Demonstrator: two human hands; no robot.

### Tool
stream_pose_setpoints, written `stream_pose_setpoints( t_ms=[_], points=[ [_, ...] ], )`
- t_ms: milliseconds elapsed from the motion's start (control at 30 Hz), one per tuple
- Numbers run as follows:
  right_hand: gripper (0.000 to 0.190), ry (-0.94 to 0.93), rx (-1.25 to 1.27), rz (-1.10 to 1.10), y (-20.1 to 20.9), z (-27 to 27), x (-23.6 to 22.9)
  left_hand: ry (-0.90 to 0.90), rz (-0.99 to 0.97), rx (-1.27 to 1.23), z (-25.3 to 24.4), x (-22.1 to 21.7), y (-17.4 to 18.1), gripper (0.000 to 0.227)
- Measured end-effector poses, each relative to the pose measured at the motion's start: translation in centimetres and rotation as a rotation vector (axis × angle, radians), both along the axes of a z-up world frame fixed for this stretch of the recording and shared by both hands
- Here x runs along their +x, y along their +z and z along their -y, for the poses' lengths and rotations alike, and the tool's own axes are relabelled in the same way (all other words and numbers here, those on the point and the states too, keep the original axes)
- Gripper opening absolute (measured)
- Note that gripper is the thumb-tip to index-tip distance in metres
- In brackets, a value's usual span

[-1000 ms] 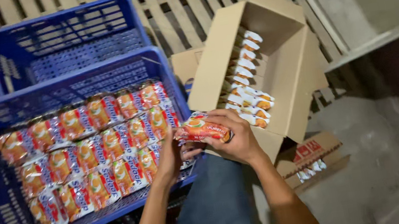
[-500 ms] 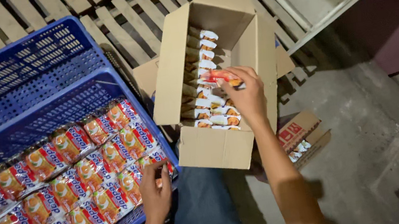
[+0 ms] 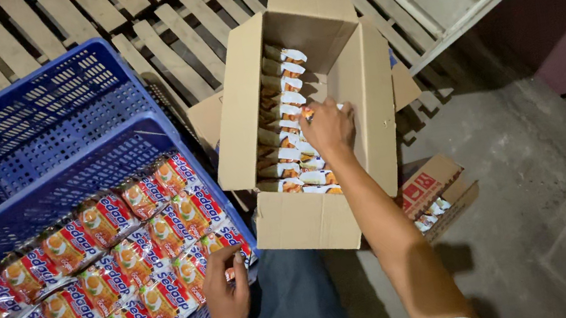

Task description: The person transfers small packaged items from a blue plastic crate into a cardboard box. They pick up the items one by one and place them upright in rows inside the box.

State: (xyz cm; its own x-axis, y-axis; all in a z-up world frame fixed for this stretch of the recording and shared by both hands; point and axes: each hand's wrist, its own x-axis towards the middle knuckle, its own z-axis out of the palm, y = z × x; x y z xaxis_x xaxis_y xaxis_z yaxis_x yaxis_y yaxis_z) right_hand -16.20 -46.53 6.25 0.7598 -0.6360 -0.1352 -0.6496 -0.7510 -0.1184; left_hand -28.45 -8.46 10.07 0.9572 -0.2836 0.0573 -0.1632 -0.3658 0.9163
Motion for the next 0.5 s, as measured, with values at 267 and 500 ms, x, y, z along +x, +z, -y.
stream_pose_setpoints(
  t_ms=[267,500],
  points=[
    [0.055,0.086,-0.062,-0.004,-2.6,1.4,0.8,0.026,-0.013,0.01,0.0,0.2,-0.4,0.025],
    [0.059,0.145,-0.007,-0.145,-4.6,3.7,1.6,0.037,-0.047,0.017,0.1,0.4,-0.1,0.026]
  ],
)
